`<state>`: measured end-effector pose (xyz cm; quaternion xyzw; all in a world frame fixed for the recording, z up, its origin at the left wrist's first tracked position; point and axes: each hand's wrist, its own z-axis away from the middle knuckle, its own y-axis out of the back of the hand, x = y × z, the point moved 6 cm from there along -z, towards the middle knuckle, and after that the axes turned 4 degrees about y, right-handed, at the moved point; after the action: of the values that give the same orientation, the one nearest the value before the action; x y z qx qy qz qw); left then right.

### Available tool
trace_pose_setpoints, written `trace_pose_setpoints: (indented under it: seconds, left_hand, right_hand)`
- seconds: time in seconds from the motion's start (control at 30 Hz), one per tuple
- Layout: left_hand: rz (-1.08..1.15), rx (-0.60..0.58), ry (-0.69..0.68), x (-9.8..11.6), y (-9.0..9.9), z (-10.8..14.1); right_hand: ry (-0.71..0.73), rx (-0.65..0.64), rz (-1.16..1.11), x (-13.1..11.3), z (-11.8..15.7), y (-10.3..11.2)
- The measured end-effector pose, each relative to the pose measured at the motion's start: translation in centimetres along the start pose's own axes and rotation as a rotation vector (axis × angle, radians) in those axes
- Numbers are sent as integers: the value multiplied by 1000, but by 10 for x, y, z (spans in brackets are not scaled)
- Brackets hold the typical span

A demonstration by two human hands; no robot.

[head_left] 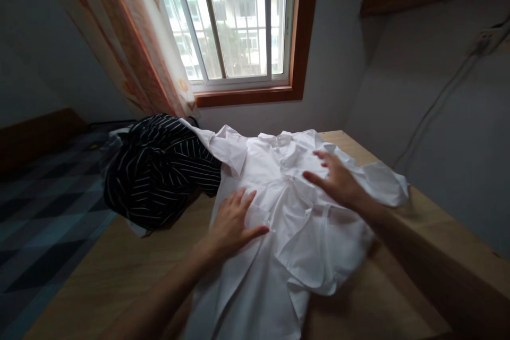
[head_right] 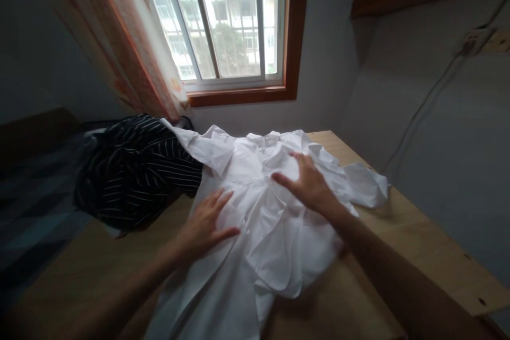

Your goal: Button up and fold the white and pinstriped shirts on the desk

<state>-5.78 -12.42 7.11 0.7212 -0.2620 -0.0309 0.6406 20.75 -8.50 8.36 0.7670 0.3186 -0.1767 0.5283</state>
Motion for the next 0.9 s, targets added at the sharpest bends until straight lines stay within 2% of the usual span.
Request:
trace_pose_setpoints:
  seconds: [0.07,0.13,0.2,0.23,0.3,0.33,0.37,0.4,0.47,0.5,0.53,0.6,0.63,0.67,0.7,0.73,0.8,0.87,0.9]
  left_hand:
    - [-58,-59,32,-5,-27,-6]
    - [-82,-30,20,-4,-37,-9]
    - [-56,1,-17,-2,-37,-7]
    - [-20,18,-34,-2,-34,-4]
    - [85,113,-20,-11,-20,5]
    - [144,213,37,-23,-7,11]
    - [200,348,129,-40,9,19]
    - [250,511,245,-60,28,29]
    - [327,868,472,-100,66,54]
    - [335,1040,529,-114,84,65]
    - [298,1177,529,-122,101,73]
    - [148,1289,388,-116,124,73]
    - [61,1265,287,-106,128,66]
    - [0,1191,189,-92,127,56]
    - [-30,1094,106,-78,121,44]
    - [-21,942,55,-66,109,30]
    - [88,586,23,-47,73,4]
    - [186,220,80,-38,29,-13]
    - [204,79,118,-35,9,-16]
  right_hand:
    - [-5,-93,130,-8,5,-33]
    - [-18,-170,245,-10,11,-62]
    - [-44,-181,217,-3,15,-72]
    - [-71,-161,147,4,16,-69]
    - [-154,-77,-61,26,20,-46]
    - [-206,-35,-171,39,24,-30]
    - [-252,2,-268,54,30,-12]
    - [-291,-16,-351,68,36,4]
    - [-366,-143,-409,95,49,30]
    - [-378,-210,-385,107,55,42]
    - [-370,-240,-330,117,58,53]
    - [-337,-157,-179,131,53,73]
    - [-308,-90,-99,133,47,78]
    - [-271,-32,-21,131,38,79]
    - [-229,-8,50,126,29,74]
    - [-185,-29,111,120,19,64]
    - [-148,-152,227,108,2,33]
    - [-191,-246,354,102,-6,3]
    - [-212,-263,406,100,-7,-8]
